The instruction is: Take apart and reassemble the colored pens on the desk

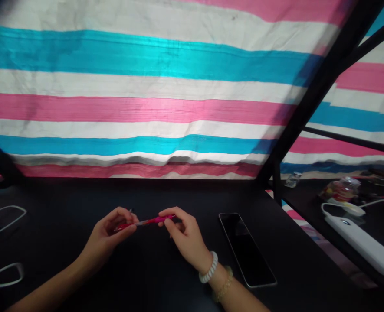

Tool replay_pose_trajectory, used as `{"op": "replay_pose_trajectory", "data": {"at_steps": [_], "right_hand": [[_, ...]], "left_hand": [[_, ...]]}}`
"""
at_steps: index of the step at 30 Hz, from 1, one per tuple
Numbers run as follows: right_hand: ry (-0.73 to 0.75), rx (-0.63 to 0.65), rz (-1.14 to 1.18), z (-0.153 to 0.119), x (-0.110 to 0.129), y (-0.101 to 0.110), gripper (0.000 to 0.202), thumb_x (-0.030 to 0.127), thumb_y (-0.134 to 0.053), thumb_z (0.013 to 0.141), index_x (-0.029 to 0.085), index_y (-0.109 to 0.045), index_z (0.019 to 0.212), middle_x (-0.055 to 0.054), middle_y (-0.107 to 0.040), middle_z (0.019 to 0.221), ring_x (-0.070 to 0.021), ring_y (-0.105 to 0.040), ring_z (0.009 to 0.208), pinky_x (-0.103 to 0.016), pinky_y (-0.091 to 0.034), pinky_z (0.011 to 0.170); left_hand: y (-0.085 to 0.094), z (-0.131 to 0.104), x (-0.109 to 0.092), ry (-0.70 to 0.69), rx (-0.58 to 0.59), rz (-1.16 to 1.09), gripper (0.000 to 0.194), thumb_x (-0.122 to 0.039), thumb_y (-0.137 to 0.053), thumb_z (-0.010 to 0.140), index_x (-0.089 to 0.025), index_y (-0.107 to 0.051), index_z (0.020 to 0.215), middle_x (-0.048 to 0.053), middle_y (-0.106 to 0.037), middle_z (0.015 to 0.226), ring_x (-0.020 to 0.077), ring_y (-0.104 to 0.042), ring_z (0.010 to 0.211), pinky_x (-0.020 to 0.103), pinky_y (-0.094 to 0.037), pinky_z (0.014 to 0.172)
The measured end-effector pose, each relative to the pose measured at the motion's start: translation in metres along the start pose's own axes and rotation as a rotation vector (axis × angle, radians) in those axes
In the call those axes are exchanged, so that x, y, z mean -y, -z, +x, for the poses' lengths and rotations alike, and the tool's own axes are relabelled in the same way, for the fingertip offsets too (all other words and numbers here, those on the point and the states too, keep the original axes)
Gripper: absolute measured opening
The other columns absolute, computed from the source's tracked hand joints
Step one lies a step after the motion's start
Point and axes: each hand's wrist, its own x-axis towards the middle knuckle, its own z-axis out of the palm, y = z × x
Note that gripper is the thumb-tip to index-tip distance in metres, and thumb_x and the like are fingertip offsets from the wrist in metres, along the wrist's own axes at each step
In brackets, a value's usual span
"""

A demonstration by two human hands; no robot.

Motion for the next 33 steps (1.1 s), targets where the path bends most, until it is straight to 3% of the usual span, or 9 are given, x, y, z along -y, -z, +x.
{"op": "replay_pose_trajectory", "data": {"at_steps": [5,14,17,22,25,27,29,33], "right_hand": [[0.002,-0.039,0.017,0.001,-0.004,-0.001,0.011,0.028,-0.062,0.087,0.021,-0.056,0.094,-0.004,-0.071,0.081,-0.0126,-0.058,0.06,-0.023,-0.044,0.051],[0.035,-0.065,-0.09,0.003,-0.004,-0.002,0.006,0.02,-0.068,0.081,0.02,-0.064,0.085,-0.002,-0.067,0.082,-0.0168,-0.064,0.073,-0.026,-0.046,0.06],[0.055,-0.044,-0.202,0.002,-0.006,-0.001,0.003,0.022,-0.063,0.087,0.02,-0.065,0.085,-0.001,-0.064,0.077,-0.0161,-0.061,0.069,-0.026,-0.045,0.062],[0.163,-0.007,-0.434,-0.002,-0.008,-0.001,0.026,0.029,-0.047,0.098,0.02,-0.062,0.079,-0.002,-0.06,0.073,-0.0166,-0.055,0.068,-0.029,-0.041,0.065],[0.203,0.02,-0.467,-0.005,-0.007,-0.003,0.022,0.025,-0.041,0.1,0.021,-0.059,0.088,-0.004,-0.06,0.08,-0.0182,-0.056,0.074,-0.03,-0.042,0.069],[0.205,0.026,-0.467,-0.006,-0.008,-0.003,0.01,0.023,-0.046,0.097,0.022,-0.055,0.101,-0.004,-0.061,0.087,-0.0189,-0.057,0.077,-0.03,-0.043,0.07],[0.208,0.033,-0.474,-0.006,-0.009,-0.003,0.014,0.02,-0.05,0.094,0.022,-0.05,0.108,-0.005,-0.06,0.091,-0.0192,-0.058,0.079,-0.03,-0.043,0.071],[0.245,0.052,-0.52,-0.005,-0.013,-0.003,0.009,0.016,-0.045,0.095,0.022,-0.051,0.098,-0.005,-0.058,0.088,-0.019,-0.056,0.077,-0.031,-0.042,0.069]], "left_hand": [[-0.001,0.001,-0.002,0.004,-0.026,0.006,0.018,-0.026,-0.074,0.076,-0.02,-0.057,0.078,0.002,-0.066,0.085,0.0164,-0.061,0.082,0.025,-0.046,0.075],[-0.002,0.0,-0.005,-0.012,-0.031,0.072,0.015,-0.027,-0.076,0.073,-0.02,-0.062,0.075,0.003,-0.067,0.085,0.0164,-0.063,0.08,0.024,-0.047,0.073],[-0.002,0.0,-0.005,-0.011,-0.028,0.09,0.015,-0.027,-0.077,0.072,-0.02,-0.064,0.073,0.003,-0.068,0.084,0.0167,-0.063,0.08,0.024,-0.048,0.073],[-0.003,-0.001,-0.006,-0.022,-0.014,0.123,0.015,-0.027,-0.078,0.07,-0.019,-0.065,0.07,0.004,-0.068,0.083,0.0178,-0.064,0.077,0.025,-0.049,0.069],[-0.003,-0.001,-0.006,-0.026,-0.033,0.124,0.014,-0.027,-0.078,0.069,-0.019,-0.066,0.071,0.004,-0.068,0.082,0.0183,-0.064,0.076,0.026,-0.05,0.07],[-0.003,-0.001,-0.006,-0.008,-0.06,0.127,0.015,-0.028,-0.078,0.068,-0.019,-0.066,0.071,0.004,-0.069,0.081,0.0188,-0.065,0.076,0.027,-0.05,0.07],[-0.003,-0.001,-0.007,0.009,-0.089,0.13,0.016,-0.029,-0.079,0.068,-0.02,-0.066,0.071,0.004,-0.069,0.081,0.0191,-0.065,0.076,0.028,-0.05,0.071],[-0.004,0.0,-0.008,0.015,-0.103,0.124,0.017,-0.03,-0.08,0.066,-0.02,-0.066,0.069,0.004,-0.069,0.079,0.0184,-0.064,0.074,0.026,-0.049,0.069]]}}
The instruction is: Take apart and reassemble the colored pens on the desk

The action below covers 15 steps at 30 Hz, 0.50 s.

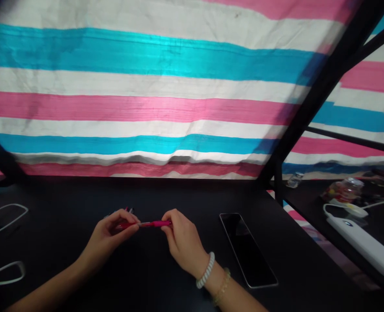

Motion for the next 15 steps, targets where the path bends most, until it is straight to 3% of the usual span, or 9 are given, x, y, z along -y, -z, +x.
{"op": "replay_pose_trajectory", "data": {"at_steps": [5,8,10,15], "right_hand": [[0.038,0.035,-0.08,0.0012,0.0011,0.0008,0.024,0.023,-0.035,0.101,0.021,-0.055,0.086,-0.004,-0.058,0.079,-0.0195,-0.053,0.075,-0.033,-0.041,0.07],[0.03,0.056,-0.055,-0.0001,0.0041,0.001,0.011,0.022,-0.045,0.097,0.022,-0.054,0.104,-0.005,-0.061,0.09,-0.0204,-0.056,0.082,-0.033,-0.042,0.074],[0.026,0.065,-0.047,-0.0016,0.005,0.0001,0.019,0.018,-0.051,0.093,0.022,-0.05,0.112,-0.006,-0.061,0.094,-0.0206,-0.057,0.083,-0.032,-0.043,0.073],[0.039,0.072,-0.066,-0.0025,0.0029,-0.0021,0.008,0.016,-0.046,0.094,0.021,-0.052,0.094,-0.005,-0.06,0.086,-0.0181,-0.055,0.074,-0.029,-0.041,0.065]], "left_hand": [[-0.0004,-0.0001,0.0006,-0.008,0.046,-0.008,0.018,-0.03,-0.08,0.065,-0.019,-0.067,0.069,0.004,-0.069,0.078,0.0173,-0.063,0.071,0.025,-0.048,0.065],[-0.0003,0.0002,0.0031,0.008,0.035,0.004,0.018,-0.031,-0.08,0.066,-0.019,-0.067,0.071,0.003,-0.069,0.077,0.0165,-0.062,0.069,0.024,-0.047,0.063],[-0.0006,0.0007,0.0043,0.014,0.024,0.013,0.018,-0.031,-0.08,0.066,-0.019,-0.068,0.072,0.003,-0.068,0.075,0.0156,-0.061,0.067,0.024,-0.047,0.062],[-0.0018,0.0013,0.0027,0.01,0.013,0.01,0.018,-0.032,-0.08,0.066,-0.019,-0.068,0.07,0.003,-0.067,0.072,0.016,-0.06,0.065,0.025,-0.046,0.061]]}}
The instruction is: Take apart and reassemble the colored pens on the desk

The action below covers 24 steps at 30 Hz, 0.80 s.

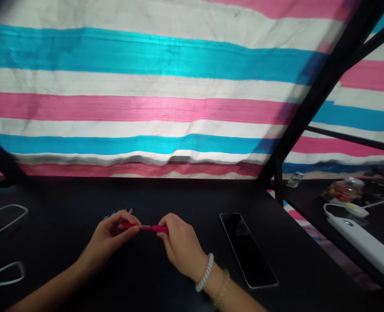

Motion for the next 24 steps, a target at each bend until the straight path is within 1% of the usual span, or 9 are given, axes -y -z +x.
{"op": "replay_pose_trajectory", "data": {"at_steps": [3,8,12,14,16,18,20,22,24], "right_hand": [[0.027,-0.001,-0.041,0.0011,-0.0003,0.0012,0.021,0.023,-0.041,0.099,0.02,-0.056,0.086,-0.004,-0.06,0.079,-0.0187,-0.054,0.072,-0.031,-0.04,0.065],[0.029,-0.014,0.02,0.0002,0.0011,0.0017,0.016,0.024,-0.052,0.094,0.022,-0.054,0.11,-0.006,-0.063,0.094,-0.021,-0.058,0.083,-0.032,-0.043,0.073],[0.015,-0.009,0.014,-0.0009,0.0005,0.0008,0.005,0.019,-0.048,0.094,0.021,-0.053,0.093,-0.004,-0.06,0.084,-0.0182,-0.056,0.073,-0.029,-0.041,0.066],[0.009,0.007,-0.029,-0.0007,0.0006,0.0014,0.014,0.024,-0.047,0.097,0.02,-0.054,0.086,-0.004,-0.058,0.078,-0.0183,-0.054,0.071,-0.029,-0.039,0.064],[0.015,0.026,-0.046,-0.0006,0.0013,0.0021,0.017,0.027,-0.046,0.098,0.021,-0.056,0.086,-0.003,-0.059,0.078,-0.0187,-0.055,0.072,-0.03,-0.039,0.066],[0.022,0.022,-0.017,-0.0008,0.0021,0.0024,0.007,0.026,-0.051,0.095,0.021,-0.056,0.096,-0.004,-0.062,0.085,-0.0189,-0.057,0.076,-0.03,-0.041,0.069],[0.021,0.007,0.021,-0.0012,0.0024,0.002,0.01,0.023,-0.055,0.093,0.022,-0.053,0.102,-0.004,-0.062,0.089,-0.0184,-0.058,0.077,-0.029,-0.041,0.07],[0.011,-0.001,0.019,-0.0013,0.0021,0.0016,0.003,0.023,-0.052,0.094,0.021,-0.052,0.096,-0.003,-0.061,0.085,-0.0174,-0.057,0.074,-0.028,-0.041,0.067],[0.005,0.004,-0.024,-0.0011,0.0016,0.0017,0.014,0.028,-0.048,0.097,0.021,-0.053,0.086,-0.003,-0.059,0.079,-0.017,-0.055,0.07,-0.028,-0.039,0.064]], "left_hand": [[-0.0001,-0.0009,-0.0001,-0.002,0.011,-0.015,0.019,-0.031,-0.08,0.065,-0.019,-0.067,0.07,0.003,-0.068,0.076,0.0167,-0.061,0.068,0.025,-0.047,0.063],[0.0008,-0.002,0.0042,-0.008,0.033,0.006,0.018,-0.031,-0.079,0.068,-0.019,-0.066,0.072,0.003,-0.067,0.078,0.0149,-0.06,0.069,0.023,-0.046,0.064],[0.0015,-0.0023,0.0039,-0.013,0.031,0.018,0.018,-0.032,-0.078,0.069,-0.019,-0.066,0.073,0.002,-0.066,0.074,0.0143,-0.059,0.066,0.023,-0.045,0.061],[0.0014,-0.0024,0.0026,-0.019,0.039,0.026,0.018,-0.032,-0.078,0.069,-0.019,-0.066,0.072,0.002,-0.066,0.074,0.0151,-0.06,0.066,0.024,-0.046,0.062],[0.0011,-0.0023,0.0021,-0.023,0.052,0.034,0.018,-0.031,-0.078,0.069,-0.019,-0.065,0.071,0.003,-0.066,0.075,0.0158,-0.061,0.068,0.025,-0.046,0.063],[0.0007,-0.0017,0.0028,-0.019,0.056,0.035,0.018,-0.032,-0.078,0.07,-0.019,-0.065,0.072,0.003,-0.066,0.076,0.0154,-0.06,0.069,0.024,-0.046,0.063],[0.0004,-0.0012,0.0041,-0.012,0.05,0.026,0.019,-0.032,-0.078,0.07,-0.019,-0.065,0.073,0.002,-0.066,0.075,0.0142,-0.059,0.067,0.024,-0.045,0.062],[0.0003,-0.0012,0.0053,-0.009,0.05,0.023,0.02,-0.033,-0.078,0.07,-0.019,-0.064,0.073,0.001,-0.064,0.074,0.0132,-0.058,0.066,0.023,-0.045,0.062],[0.0004,-0.0018,0.0063,-0.018,0.069,0.035,0.02,-0.032,-0.078,0.071,-0.018,-0.064,0.073,0.001,-0.064,0.073,0.0132,-0.058,0.067,0.023,-0.045,0.062]]}}
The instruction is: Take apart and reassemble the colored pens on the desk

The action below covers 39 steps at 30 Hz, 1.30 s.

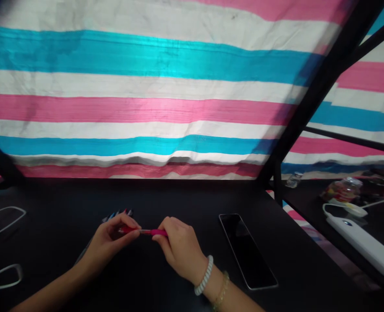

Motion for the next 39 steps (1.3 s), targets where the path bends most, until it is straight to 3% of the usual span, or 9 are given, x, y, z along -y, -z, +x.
{"op": "replay_pose_trajectory", "data": {"at_steps": [3,7,13,18,24,28,34,36,39], "right_hand": [[0.008,-0.004,-0.044,0.001,0.0,0.001,0.024,0.034,-0.045,0.099,0.02,-0.055,0.083,-0.002,-0.058,0.075,-0.017,-0.054,0.069,-0.028,-0.037,0.063],[0.018,-0.007,-0.003,0.0,0.0,0.001,0.009,0.029,-0.053,0.095,0.02,-0.055,0.097,-0.002,-0.061,0.083,-0.016,-0.056,0.073,-0.027,-0.039,0.067],[0.003,0.016,-0.101,0.0,-0.001,0.0,0.032,0.033,-0.041,0.1,0.019,-0.055,0.075,0.0,-0.055,0.067,-0.0142,-0.051,0.062,-0.026,-0.034,0.06],[0.022,0.008,-0.097,0.0,0.0,0.001,0.014,0.031,-0.052,0.096,0.019,-0.057,0.097,-0.003,-0.062,0.083,-0.0162,-0.057,0.073,-0.026,-0.037,0.067],[0.013,0.052,-0.121,-0.003,0.002,-0.002,0.025,0.03,-0.044,0.098,0.018,-0.058,0.081,-0.001,-0.058,0.07,-0.0145,-0.053,0.065,-0.026,-0.033,0.061],[-0.152,0.162,0.062,-0.001,0.003,-0.002,0.038,0.031,-0.041,0.099,0.017,-0.055,0.067,0.003,-0.049,0.057,-0.0101,-0.046,0.053,-0.024,-0.029,0.056],[-0.308,0.397,0.443,0.006,-0.001,0.005,0.043,0.035,-0.041,0.098,0.016,-0.061,0.066,0.006,-0.033,0.049,-0.009,-0.03,0.046,-0.022,-0.023,0.046],[-0.264,0.317,0.361,0.005,0.001,0.005,0.036,0.034,-0.042,0.098,0.016,-0.064,0.077,0.006,-0.039,0.053,-0.0096,-0.035,0.048,-0.022,-0.026,0.048],[-0.046,0.105,0.04,0.002,0.004,0.003,0.02,0.031,-0.047,0.097,0.017,-0.061,0.099,-0.001,-0.059,0.076,-0.0142,-0.052,0.067,-0.025,-0.034,0.063]], "left_hand": [[0.001,-0.001,0.002,-0.017,0.029,0.018,0.019,-0.032,-0.076,0.072,-0.018,-0.064,0.075,0.001,-0.065,0.077,0.0139,-0.06,0.07,0.023,-0.046,0.065],[0.001,-0.001,0.005,-0.038,0.008,0.031,0.017,-0.031,-0.075,0.074,-0.019,-0.064,0.076,0.0,-0.066,0.078,0.0137,-0.061,0.072,0.024,-0.048,0.067],[0.0,0.0,0.005,-0.072,0.001,0.02,0.014,-0.027,-0.076,0.072,-0.019,-0.065,0.075,0.002,-0.07,0.081,0.0169,-0.066,0.078,0.027,-0.052,0.073],[0.0,0.0,0.005,-0.062,-0.057,0.006,0.014,-0.026,-0.078,0.07,-0.019,-0.066,0.074,0.001,-0.07,0.077,0.0161,-0.067,0.073,0.026,-0.053,0.068],[0.0,-0.004,0.011,-0.183,-0.061,0.023,0.011,-0.021,-0.077,0.071,-0.019,-0.066,0.074,0.002,-0.071,0.078,0.0179,-0.068,0.078,0.027,-0.055,0.071],[0.001,-0.006,0.013,-0.321,-0.04,0.098,0.009,-0.016,-0.072,0.076,-0.02,-0.065,0.072,0.002,-0.071,0.078,0.0172,-0.068,0.077,0.027,-0.054,0.071],[0.003,-0.006,0.008,-0.467,0.004,0.19,0.01,-0.014,-0.069,0.079,-0.019,-0.065,0.072,0.003,-0.071,0.079,0.0165,-0.069,0.074,0.026,-0.054,0.068],[0.003,-0.006,0.006,-0.464,-0.018,0.192,0.009,-0.015,-0.07,0.079,-0.019,-0.065,0.073,0.003,-0.071,0.078,0.0167,-0.069,0.073,0.026,-0.054,0.068],[0.002,-0.005,0.006,-0.397,-0.088,0.187,0.007,-0.016,-0.073,0.076,-0.02,-0.066,0.077,0.002,-0.072,0.077,0.0173,-0.07,0.075,0.025,-0.055,0.069]]}}
